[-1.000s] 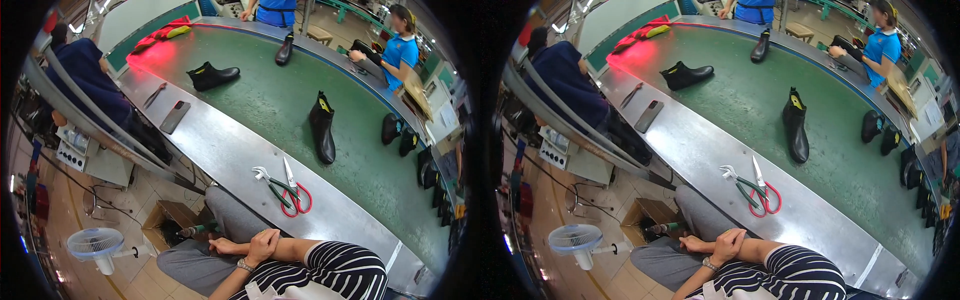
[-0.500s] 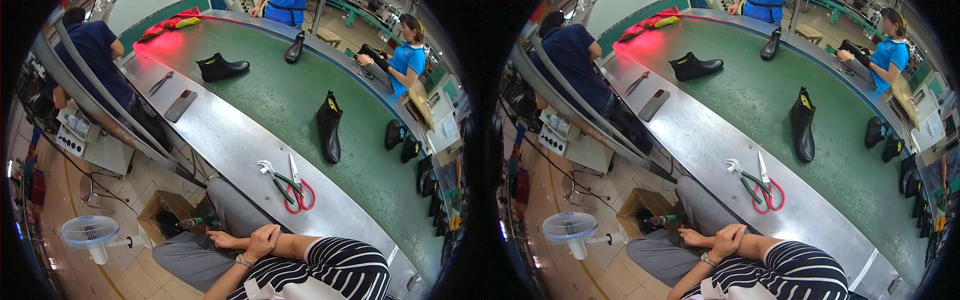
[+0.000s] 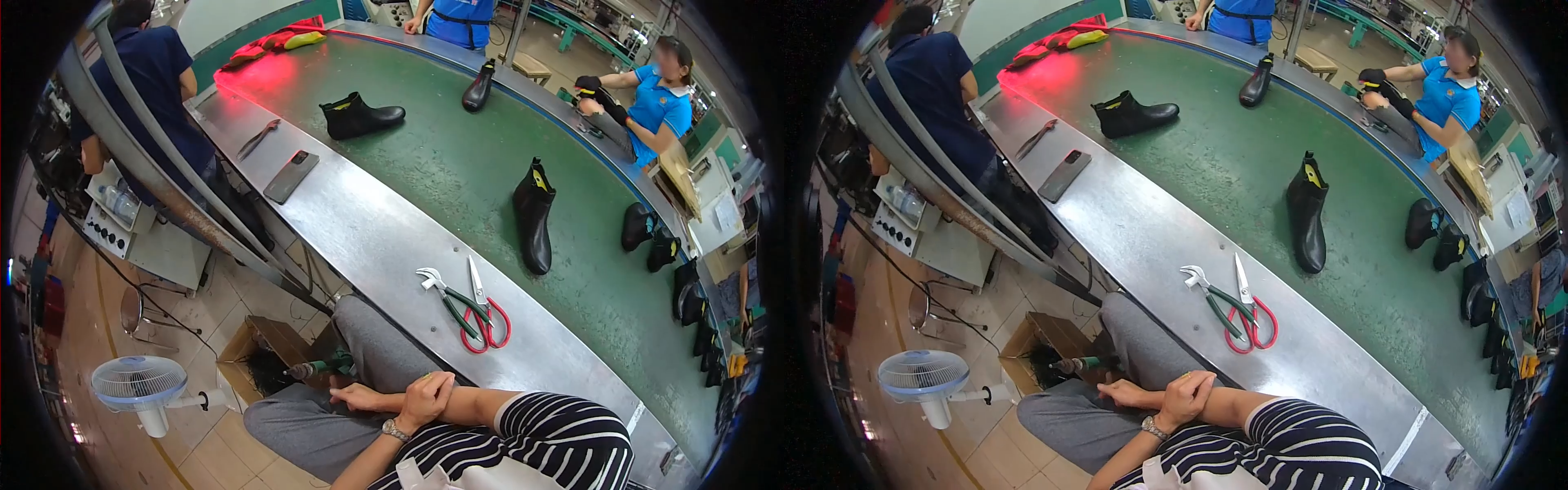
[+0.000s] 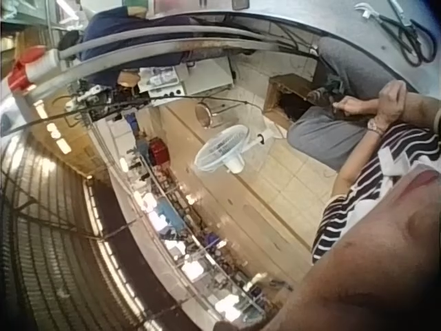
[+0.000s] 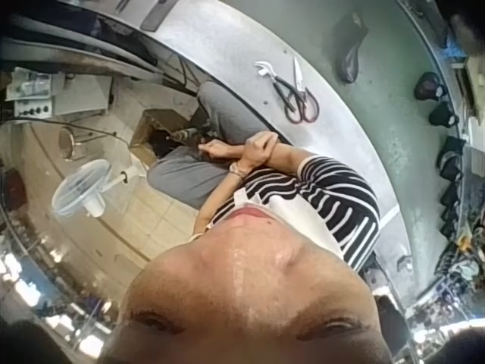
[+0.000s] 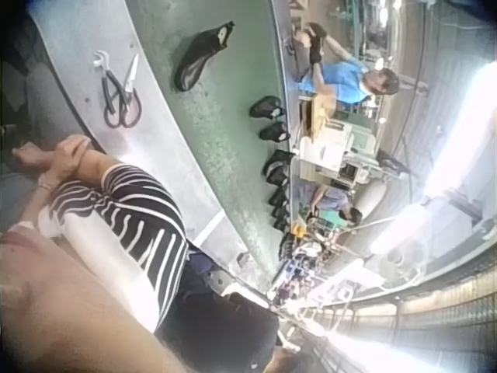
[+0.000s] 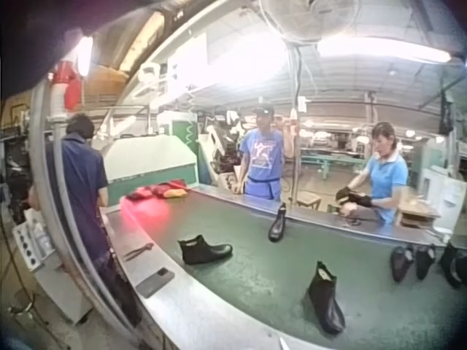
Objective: Assembling and finishing shoe components at a factory workbench including trimming and measuring.
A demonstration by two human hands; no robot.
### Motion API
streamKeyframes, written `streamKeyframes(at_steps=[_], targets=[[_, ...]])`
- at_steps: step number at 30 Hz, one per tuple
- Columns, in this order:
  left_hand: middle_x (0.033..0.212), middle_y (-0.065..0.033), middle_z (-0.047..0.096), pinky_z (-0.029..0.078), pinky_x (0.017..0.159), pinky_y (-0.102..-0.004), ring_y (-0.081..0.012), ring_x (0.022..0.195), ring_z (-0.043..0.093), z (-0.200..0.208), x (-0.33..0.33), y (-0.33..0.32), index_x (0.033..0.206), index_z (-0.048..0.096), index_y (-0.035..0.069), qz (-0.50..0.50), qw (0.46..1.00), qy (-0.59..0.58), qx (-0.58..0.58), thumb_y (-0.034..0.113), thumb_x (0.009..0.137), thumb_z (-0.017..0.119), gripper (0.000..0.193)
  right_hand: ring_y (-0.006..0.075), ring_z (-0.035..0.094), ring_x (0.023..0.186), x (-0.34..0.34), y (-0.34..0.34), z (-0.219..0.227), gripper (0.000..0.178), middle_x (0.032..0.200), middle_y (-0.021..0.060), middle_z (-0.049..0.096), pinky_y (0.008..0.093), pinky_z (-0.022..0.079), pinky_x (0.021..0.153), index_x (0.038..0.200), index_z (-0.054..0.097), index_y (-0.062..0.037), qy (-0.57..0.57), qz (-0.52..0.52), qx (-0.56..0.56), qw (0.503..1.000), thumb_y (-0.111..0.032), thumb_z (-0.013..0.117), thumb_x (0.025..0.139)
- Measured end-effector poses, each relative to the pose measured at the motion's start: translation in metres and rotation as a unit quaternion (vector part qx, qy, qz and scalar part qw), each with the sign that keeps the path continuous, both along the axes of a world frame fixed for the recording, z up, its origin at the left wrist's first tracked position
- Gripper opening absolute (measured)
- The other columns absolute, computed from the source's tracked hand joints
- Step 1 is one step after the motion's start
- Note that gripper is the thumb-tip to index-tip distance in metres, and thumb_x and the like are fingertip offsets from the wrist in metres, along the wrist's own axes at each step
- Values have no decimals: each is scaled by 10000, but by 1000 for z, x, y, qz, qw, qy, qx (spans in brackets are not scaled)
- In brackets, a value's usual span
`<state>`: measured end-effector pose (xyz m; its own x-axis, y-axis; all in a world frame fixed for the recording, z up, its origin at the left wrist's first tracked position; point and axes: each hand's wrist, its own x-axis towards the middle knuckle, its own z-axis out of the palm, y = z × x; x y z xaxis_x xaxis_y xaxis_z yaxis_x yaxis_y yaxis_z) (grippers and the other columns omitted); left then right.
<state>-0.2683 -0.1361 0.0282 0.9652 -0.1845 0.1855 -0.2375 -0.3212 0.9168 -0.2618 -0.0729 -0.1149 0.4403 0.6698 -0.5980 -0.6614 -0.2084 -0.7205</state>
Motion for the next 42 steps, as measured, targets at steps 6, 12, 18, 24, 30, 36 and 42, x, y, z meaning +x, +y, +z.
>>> streamKeyframes(at_steps=[6, 12, 18, 24, 30, 36, 42], targets=[[882, -145, 683, 542, 705, -371, -314, 793, 674, -2, 1, 1, 934, 657, 6, -2, 1000, -25, -7, 104, 893, 603, 120, 113, 455, 517, -4, -5, 10, 511, 592, 1, 495, 277, 383, 502, 1289, 583, -47, -14, 43, -13, 999, -416, 376, 1001], [910, -155, 697, 545, 727, -352, -300, 812, 686, -5, 0, 0, 953, 672, -8, -13, 1000, -8, 2, 87, 891, 610, 129, 127, 467, 522, -2, -10, 20, 609, 574, 16, 499, 286, 396, 519, 1258, 623, -60, -38, 70, -16, 997, -530, 322, 1013], [879, -150, 687, 545, 703, -371, -313, 789, 678, -6, 4, -1, 931, 655, 1, -5, 1000, -23, -3, 101, 887, 612, 117, 146, 483, 535, -9, -6, 22, 649, 586, 37, 521, 306, 404, 523, 1339, 534, -50, -94, 37, -17, 995, -559, 309, 1005], [902, -149, 697, 544, 714, -356, -303, 802, 685, -6, 3, 0, 951, 667, 4, -2, 1000, -21, 6, 92, 888, 616, 120, 172, 502, 551, 11, -9, 28, 772, 594, 55, 544, 314, 422, 548, 1093, 715, -49, -52, 166, -9, 985, -645, 237, 979], [905, -156, 691, 542, 719, -365, -315, 812, 680, -1, 2, 1, 958, 658, 4, -10, 1000, -17, 13, 101, 896, 608, 126, 149, 469, 543, 1, -6, 22, 846, 575, 25, 514, 302, 391, 538, 999, 752, -74, -54, 106, -4, 993, -699, 184, 954], [913, -161, 690, 543, 725, -368, -321, 822, 680, -3, 2, -1, 961, 657, 0, -11, 1000, -11, -3, 106, 900, 606, 133, 240, 594, 772, -1, -10, 23, 669, 1037, 184, 599, 382, 498, 724, 1527, 202, -70, -111, 40, 93, 989, -440, 418, 1013], [925, -162, 694, 546, 738, -368, -316, 832, 684, -3, 4, 0, 965, 658, -1, -13, 1000, -16, 0, 109, 901, 605, 138, 137, 461, 556, 4, -5, 30, 865, 579, 14, 510, 299, 388, 550, 996, 750, -62, -50, 81, 13, 995, -702, 169, 952]])
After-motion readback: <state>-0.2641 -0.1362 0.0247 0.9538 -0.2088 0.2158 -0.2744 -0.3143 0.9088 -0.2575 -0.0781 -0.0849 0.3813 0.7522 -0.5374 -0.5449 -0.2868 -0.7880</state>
